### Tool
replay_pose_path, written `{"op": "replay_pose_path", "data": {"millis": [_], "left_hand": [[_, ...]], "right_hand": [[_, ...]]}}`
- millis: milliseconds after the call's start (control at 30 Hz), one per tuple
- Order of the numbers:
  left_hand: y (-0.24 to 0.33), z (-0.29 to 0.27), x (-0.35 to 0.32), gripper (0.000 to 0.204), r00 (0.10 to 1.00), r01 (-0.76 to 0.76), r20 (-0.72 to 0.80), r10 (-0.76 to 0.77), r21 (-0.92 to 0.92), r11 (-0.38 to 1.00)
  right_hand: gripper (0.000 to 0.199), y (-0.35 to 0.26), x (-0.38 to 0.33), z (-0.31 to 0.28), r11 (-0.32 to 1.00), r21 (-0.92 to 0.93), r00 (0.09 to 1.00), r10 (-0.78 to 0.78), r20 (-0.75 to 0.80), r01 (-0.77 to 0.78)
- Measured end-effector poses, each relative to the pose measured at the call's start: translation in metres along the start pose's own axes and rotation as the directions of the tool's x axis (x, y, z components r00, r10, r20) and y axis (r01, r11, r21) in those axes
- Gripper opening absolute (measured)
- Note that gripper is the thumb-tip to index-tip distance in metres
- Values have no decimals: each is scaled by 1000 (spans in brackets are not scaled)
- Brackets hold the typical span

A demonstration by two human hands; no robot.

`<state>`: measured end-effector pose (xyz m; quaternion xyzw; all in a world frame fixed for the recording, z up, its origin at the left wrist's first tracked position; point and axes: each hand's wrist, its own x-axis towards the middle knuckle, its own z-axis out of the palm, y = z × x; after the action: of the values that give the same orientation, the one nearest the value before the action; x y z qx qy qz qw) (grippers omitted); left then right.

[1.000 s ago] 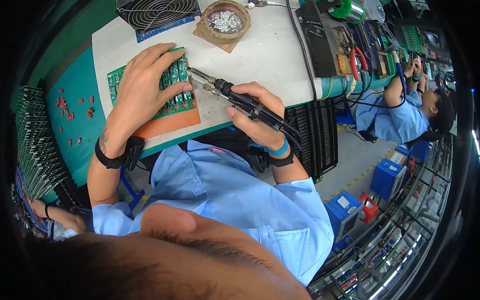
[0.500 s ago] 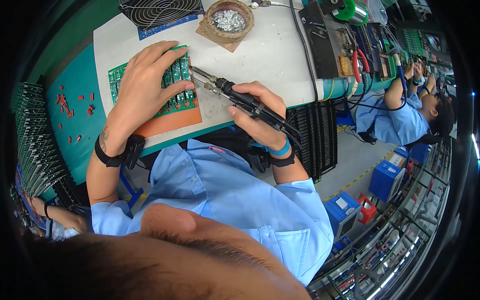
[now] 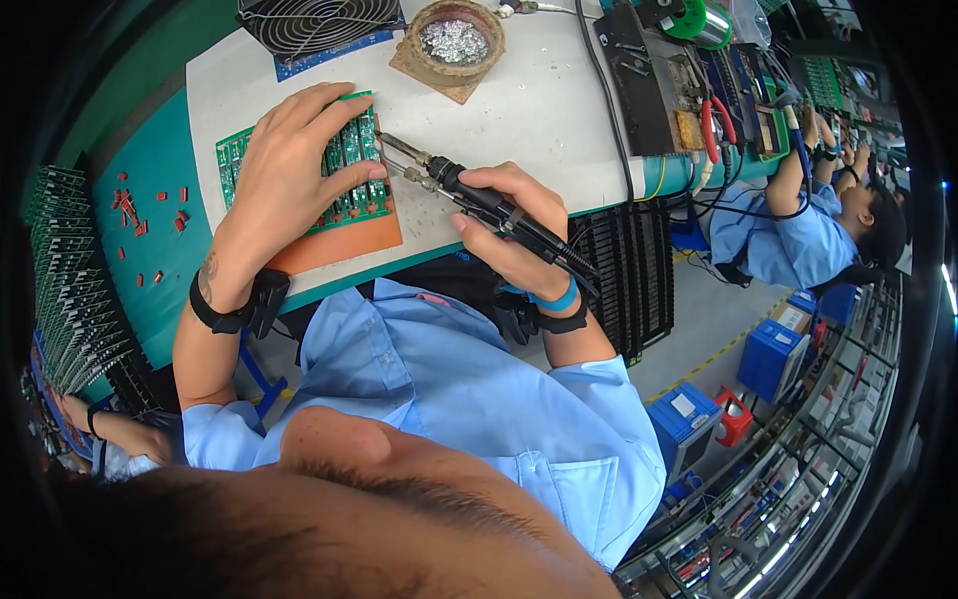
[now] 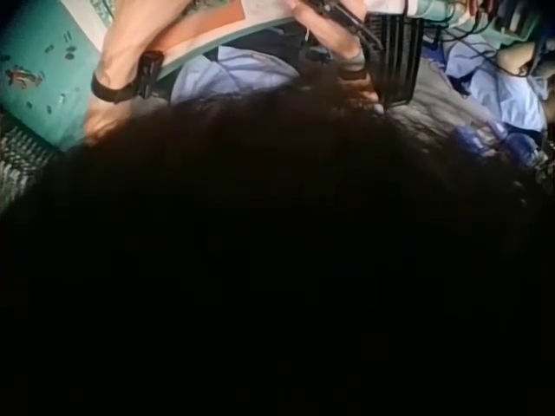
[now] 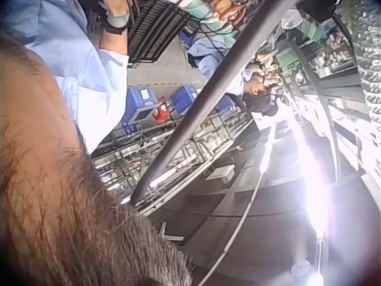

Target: Soldering components onto printed circuit boards at a factory workstation.

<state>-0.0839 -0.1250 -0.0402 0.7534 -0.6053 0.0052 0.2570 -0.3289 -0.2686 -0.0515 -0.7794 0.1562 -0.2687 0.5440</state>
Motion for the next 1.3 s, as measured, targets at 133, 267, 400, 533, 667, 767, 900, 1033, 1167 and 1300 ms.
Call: {"op": "replay_pose_path", "data": {"millis": [133, 267, 400, 533, 667, 767, 900, 1033, 1167, 1300], "left_hand": [[0, 1, -1, 62, 1000, 0, -1, 0, 0, 1000], [0, -1, 0, 62, 1000, 4, 4, -4, -6, 1000], [-1, -1, 1, 63, 1000, -3, 14, 3, -13, 1000], [0, -3, 0, 64, 999, 15, 36, -15, -17, 1000], [3, -3, 0, 63, 998, 37, 51, -37, -9, 999], [3, -2, -3, 62, 1000, 1, -7, -1, 62, 998], [5, -11, -5, 58, 998, 61, 9, -62, 11, 998], [-1, -13, -9, 56, 996, 75, 48, -77, 37, 996], [-3, -12, -9, 55, 994, 88, 65, -90, 33, 996], [-3, -11, -10, 55, 993, 99, 66, -102, 43, 994]], "right_hand": [[42, -3, -3, 0, 999, -16, 999, 50, -15, -51], [45, 2, -9, -1, 992, 45, 991, 117, -68, -114], [51, 16, 7, 3, 998, 37, 971, -47, -236, 57], [54, 15, 11, 4, 997, 72, 960, -7, -281, 28], [52, 0, -1, 1, 994, 72, 983, -74, -171, 87], [50, -8, -4, 3, 984, 39, 983, -172, -71, 175], [46, -12, -3, 7, 981, -20, 981, -195, 24, 195], [42, -12, 0, 15, 992, -64, 994, -105, 10, 105], [41, -8, 2, 16, 994, -78, 997, -80, -8, 79], [41, -6, 4, 16, 993, -95, 998, -68, -2, 67]]}}
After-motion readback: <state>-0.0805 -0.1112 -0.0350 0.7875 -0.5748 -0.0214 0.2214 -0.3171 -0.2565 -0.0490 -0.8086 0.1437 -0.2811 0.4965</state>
